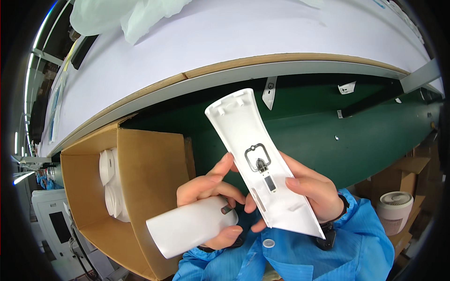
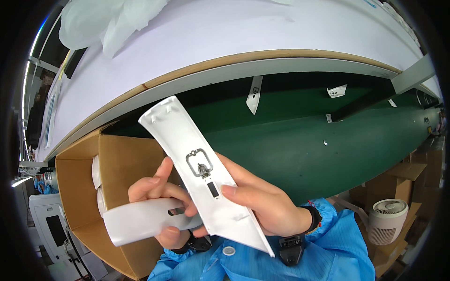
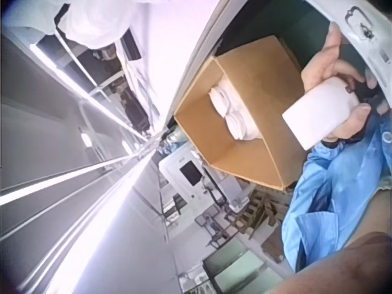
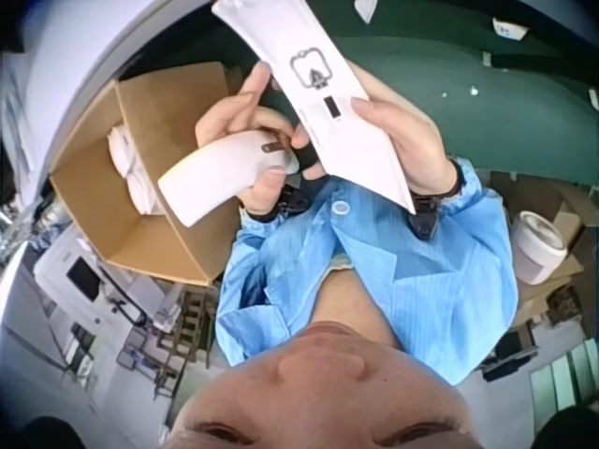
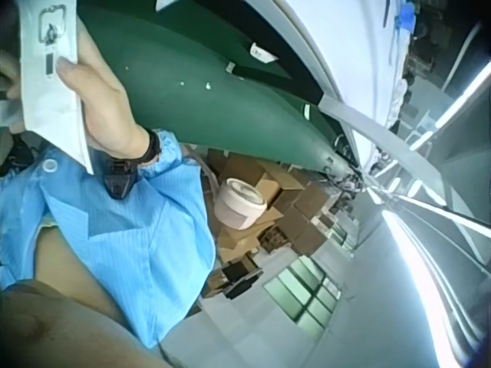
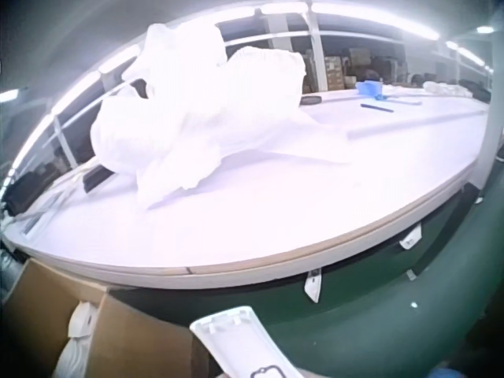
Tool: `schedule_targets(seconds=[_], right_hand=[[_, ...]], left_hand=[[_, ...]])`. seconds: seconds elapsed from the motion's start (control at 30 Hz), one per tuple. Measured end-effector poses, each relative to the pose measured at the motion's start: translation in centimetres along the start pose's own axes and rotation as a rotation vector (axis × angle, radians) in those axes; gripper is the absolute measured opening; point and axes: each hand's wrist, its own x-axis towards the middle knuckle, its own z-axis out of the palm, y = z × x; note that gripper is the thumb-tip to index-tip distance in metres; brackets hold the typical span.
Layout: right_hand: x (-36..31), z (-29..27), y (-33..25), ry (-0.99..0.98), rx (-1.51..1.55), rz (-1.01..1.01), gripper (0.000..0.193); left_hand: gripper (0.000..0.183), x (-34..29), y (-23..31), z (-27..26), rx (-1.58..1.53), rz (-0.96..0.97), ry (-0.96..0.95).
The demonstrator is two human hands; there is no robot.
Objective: The person is collecting white curved plastic parts from a table and stacking them neatly into a cardboard box.
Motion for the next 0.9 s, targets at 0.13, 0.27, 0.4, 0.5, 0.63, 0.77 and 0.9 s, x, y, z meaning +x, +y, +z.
schedule_targets(seconds=[0.13, 0.27, 0.4, 0.5, 0.63, 0.77, 0.9], right_hand=[[-0.2, 1.0, -0.6, -0.008, -0.014, 0.052, 0.077], [-0.5, 1.4, -0.9, -0.018, -0.001, 0.091, 0.074], [-0.4, 1.4, -1.0, -0.029, 0.002, 0.116, 0.074], [-0.5, 1.2, -0.8, -0.042, -0.009, 0.121, 0.073], [-0.5, 1.1, -0.8, -0.059, -0.001, 0.120, 0.072], [-0.5, 1.2, -0.7, -0.051, 0.011, 0.126, 0.071], [-0.2, 1.2, -0.7, -0.072, -0.005, 0.151, 0.070]], left_hand=[[0.078, -0.5, 0.2, -0.2, -0.024, 0.027, -0.031], [0.077, -0.5, 1.3, -0.3, -0.017, 0.045, -0.100], [0.077, -0.8, 1.4, -0.7, -0.007, 0.055, -0.119], [0.078, -0.6, 1.7, -0.6, 0.000, 0.073, -0.144], [0.076, -0.9, 2.0, -0.4, 0.027, 0.091, -0.112], [0.074, -0.5, 1.9, -0.8, 0.014, 0.134, -0.170], [0.071, -1.0, 1.6, 0.3, 0.014, 0.167, -0.019]])
